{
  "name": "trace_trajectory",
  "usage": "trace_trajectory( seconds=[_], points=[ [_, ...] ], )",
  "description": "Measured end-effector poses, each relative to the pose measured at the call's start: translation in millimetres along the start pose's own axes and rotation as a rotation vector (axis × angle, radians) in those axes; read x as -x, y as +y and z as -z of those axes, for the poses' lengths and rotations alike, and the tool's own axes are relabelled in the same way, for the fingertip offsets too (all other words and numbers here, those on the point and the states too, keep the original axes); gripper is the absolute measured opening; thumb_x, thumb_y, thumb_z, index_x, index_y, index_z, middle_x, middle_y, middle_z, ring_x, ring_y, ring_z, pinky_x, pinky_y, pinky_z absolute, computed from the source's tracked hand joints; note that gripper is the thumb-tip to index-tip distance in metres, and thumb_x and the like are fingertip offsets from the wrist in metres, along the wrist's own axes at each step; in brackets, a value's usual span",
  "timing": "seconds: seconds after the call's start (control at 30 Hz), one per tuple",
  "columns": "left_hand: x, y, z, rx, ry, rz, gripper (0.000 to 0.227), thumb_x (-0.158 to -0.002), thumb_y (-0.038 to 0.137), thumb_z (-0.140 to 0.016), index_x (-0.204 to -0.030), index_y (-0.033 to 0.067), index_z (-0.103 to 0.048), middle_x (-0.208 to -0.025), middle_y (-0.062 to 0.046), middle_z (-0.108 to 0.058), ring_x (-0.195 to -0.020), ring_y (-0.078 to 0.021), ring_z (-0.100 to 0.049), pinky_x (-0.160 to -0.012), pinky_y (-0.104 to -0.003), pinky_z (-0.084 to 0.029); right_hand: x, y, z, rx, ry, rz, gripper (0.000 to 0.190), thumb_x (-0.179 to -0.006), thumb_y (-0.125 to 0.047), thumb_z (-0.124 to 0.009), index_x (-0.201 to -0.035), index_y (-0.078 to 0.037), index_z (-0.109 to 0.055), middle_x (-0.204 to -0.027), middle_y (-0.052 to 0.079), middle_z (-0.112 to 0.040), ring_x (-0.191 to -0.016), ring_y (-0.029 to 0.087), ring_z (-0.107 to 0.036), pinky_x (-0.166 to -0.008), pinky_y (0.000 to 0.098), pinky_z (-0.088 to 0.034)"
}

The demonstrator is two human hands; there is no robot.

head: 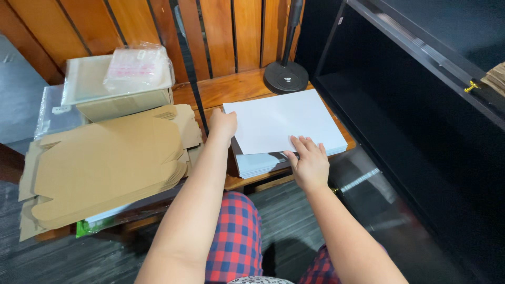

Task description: The person repeatedly picks up a single white sheet of paper from a stack on a wooden bench and places it onto a stack of brown cardboard sheets inside a black cabinet. The person continues this process for the duration of the video.

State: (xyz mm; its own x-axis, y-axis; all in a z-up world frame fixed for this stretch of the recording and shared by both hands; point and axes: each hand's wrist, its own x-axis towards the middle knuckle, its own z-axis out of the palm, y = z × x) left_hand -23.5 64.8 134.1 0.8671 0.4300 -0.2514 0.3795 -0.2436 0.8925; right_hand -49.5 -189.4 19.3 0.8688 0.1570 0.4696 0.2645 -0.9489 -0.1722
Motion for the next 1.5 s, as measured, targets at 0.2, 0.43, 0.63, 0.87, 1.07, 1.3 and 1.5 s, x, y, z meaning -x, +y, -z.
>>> trace_trajectory(
  seconds=[0.2,0.43,0.63,0.87,1.07,1.3,1.5],
  points=[
    [4,-27,-20,0.149,0.028,0.077,0.054,-0.094,0.026,-0.063,-0.137,-0.0073,-0.061,-0.138,-0.024,-0.062,-0.134,-0.0368,-0.057,-0.105,-0.051,-0.053,1,3,-4,0.003,-0.024,-0.002,0.063,-0.100,-0.074,-0.040,-0.144,-0.034,-0.060,-0.139,0.001,-0.065,-0.138,0.023,-0.058,-0.120,0.0544,-0.038],
    [1,-45,-30,0.261,0.020,0.133,0.050,-0.098,0.024,-0.061,-0.137,-0.0080,-0.061,-0.139,-0.026,-0.061,-0.135,-0.0378,-0.056,-0.106,-0.051,-0.051,9,-9,8,-0.025,-0.028,0.009,0.064,-0.100,-0.072,-0.045,-0.144,-0.029,-0.062,-0.141,0.005,-0.064,-0.140,0.026,-0.056,-0.121,0.0554,-0.036],
    [38,-24,-1,0.425,-0.049,0.179,0.062,-0.102,0.028,-0.060,-0.152,-0.0056,-0.045,-0.161,-0.029,-0.037,-0.153,-0.0425,-0.030,-0.119,-0.062,-0.030,19,-13,5,-0.103,0.065,-0.027,0.059,-0.096,-0.067,-0.060,-0.135,-0.023,-0.067,-0.137,0.007,-0.067,-0.137,0.027,-0.058,-0.121,0.0505,-0.036],
    [41,-24,5,0.494,-0.138,0.185,0.069,-0.103,0.030,-0.062,-0.158,-0.0024,-0.037,-0.166,-0.026,-0.029,-0.157,-0.0415,-0.019,-0.122,-0.063,-0.022,40,-9,-18,-0.344,0.266,-0.099,0.025,-0.093,-0.051,-0.074,-0.100,-0.027,-0.075,-0.084,-0.002,-0.060,-0.085,0.021,-0.065,-0.081,0.0362,-0.052],
    [34,-34,0,0.528,-0.132,0.198,0.066,-0.102,0.029,-0.064,-0.156,-0.0011,-0.041,-0.165,-0.025,-0.030,-0.157,-0.0425,-0.018,-0.122,-0.064,-0.020,38,-76,13,-1.225,-0.257,-0.750,0.044,-0.102,-0.043,-0.065,-0.093,-0.003,-0.078,-0.071,0.013,-0.073,-0.060,0.021,-0.073,-0.054,0.0303,-0.059],
    [23,-44,-10,0.576,-0.100,0.186,0.050,-0.090,0.023,-0.072,-0.133,-0.0010,-0.064,-0.139,-0.020,-0.051,-0.140,-0.0339,-0.045,-0.112,-0.055,-0.040,27,-114,31,-1.593,-0.409,-0.926,0.040,-0.098,-0.036,-0.075,-0.098,0.001,-0.062,-0.094,0.019,-0.078,-0.081,0.027,-0.078,-0.068,0.0351,-0.063],
    [18,-55,-18,0.516,-0.018,0.148,0.032,-0.075,0.018,-0.072,-0.102,0.0022,-0.074,-0.105,-0.012,-0.058,-0.107,-0.0257,-0.060,-0.084,-0.043,-0.053,28,-114,19,-1.572,-0.386,-0.966,0.038,-0.103,-0.027,-0.068,-0.109,0.006,-0.049,-0.096,0.024,-0.074,-0.085,0.029,-0.079,-0.066,0.0369,-0.064]
  ],
)
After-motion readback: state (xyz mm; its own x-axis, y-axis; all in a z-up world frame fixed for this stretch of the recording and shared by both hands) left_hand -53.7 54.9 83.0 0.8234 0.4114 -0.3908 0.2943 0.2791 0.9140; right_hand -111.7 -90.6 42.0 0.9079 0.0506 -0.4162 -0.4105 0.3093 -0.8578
